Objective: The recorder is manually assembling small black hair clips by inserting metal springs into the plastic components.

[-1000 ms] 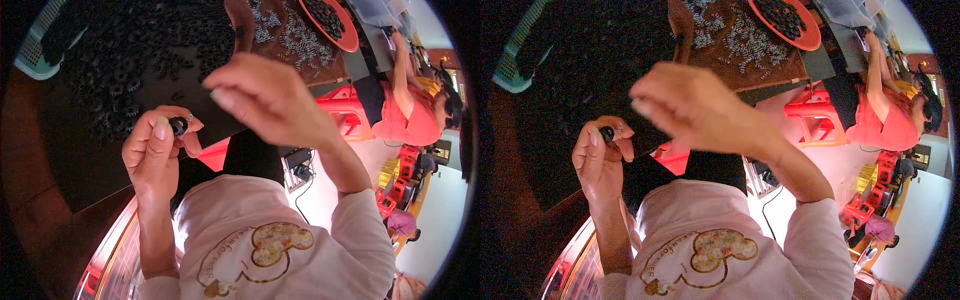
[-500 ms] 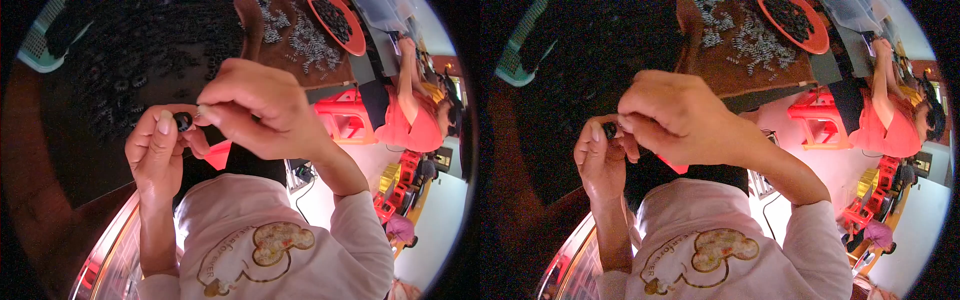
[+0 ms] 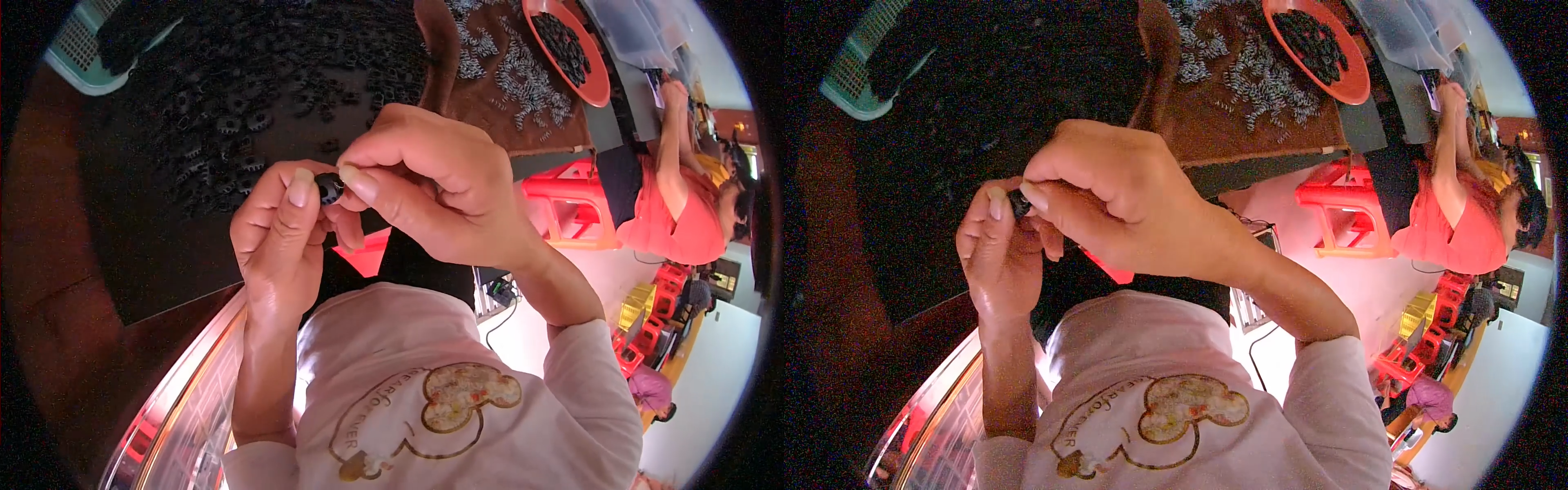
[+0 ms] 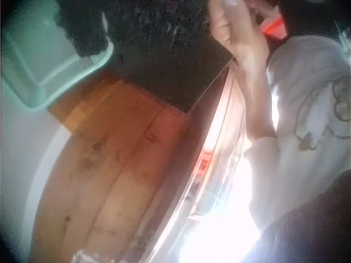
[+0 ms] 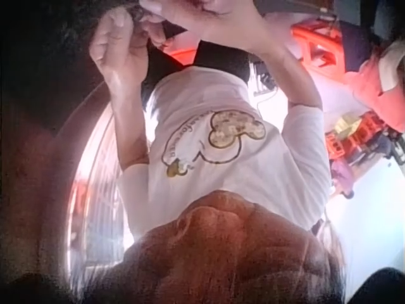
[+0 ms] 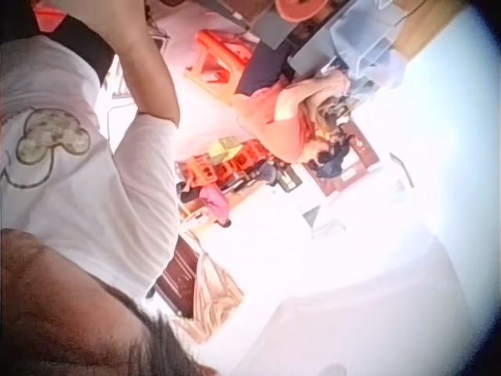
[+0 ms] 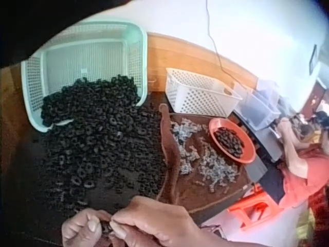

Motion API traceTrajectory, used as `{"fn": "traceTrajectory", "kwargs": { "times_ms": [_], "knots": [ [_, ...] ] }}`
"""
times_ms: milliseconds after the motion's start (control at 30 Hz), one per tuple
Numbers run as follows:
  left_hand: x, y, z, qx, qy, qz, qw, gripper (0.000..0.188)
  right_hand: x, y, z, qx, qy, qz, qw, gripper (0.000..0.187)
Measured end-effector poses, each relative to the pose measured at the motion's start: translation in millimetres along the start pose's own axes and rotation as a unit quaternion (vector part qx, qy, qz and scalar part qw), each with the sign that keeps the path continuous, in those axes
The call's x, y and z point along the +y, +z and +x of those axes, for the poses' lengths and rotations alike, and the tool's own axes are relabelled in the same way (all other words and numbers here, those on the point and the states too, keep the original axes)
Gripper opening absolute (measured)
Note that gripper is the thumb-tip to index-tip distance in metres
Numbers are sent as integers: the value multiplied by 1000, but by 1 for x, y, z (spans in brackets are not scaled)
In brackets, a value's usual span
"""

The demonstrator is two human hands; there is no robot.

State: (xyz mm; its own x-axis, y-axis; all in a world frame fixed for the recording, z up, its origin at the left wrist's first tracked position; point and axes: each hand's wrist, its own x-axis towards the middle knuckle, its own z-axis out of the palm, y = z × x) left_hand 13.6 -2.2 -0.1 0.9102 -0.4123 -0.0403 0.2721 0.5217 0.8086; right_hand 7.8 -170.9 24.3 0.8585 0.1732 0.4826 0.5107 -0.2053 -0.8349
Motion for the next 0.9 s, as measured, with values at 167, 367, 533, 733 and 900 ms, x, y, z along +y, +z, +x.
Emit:
{"fn": "traceTrajectory", "kwargs": {
  "times_ms": [167, 367, 533, 733, 900],
  "knots": [
    [-1, -2, -1, -13, 6, -4, 1000, 28, -9, -1, 1, -36, -74, -175, 981, 23],
    [1, -1, 0, -8, -7, -8, 1000, 27, -7, 1, -2, -19, -99, -212, 972, 28],
    [1, -2, 0, -32, 14, -1, 999, 27, -12, 6, -1, -47, -54, -181, 981, 26],
    [3, -2, -2, -32, 12, 48, 998, 27, -14, -1, 3, -61, -34, -145, 987, 24],
    [7, 1, -2, -21, -2, 46, 999, 27, -14, -23, 8, -43, 5, -171, 984, 13]
  ]
}}
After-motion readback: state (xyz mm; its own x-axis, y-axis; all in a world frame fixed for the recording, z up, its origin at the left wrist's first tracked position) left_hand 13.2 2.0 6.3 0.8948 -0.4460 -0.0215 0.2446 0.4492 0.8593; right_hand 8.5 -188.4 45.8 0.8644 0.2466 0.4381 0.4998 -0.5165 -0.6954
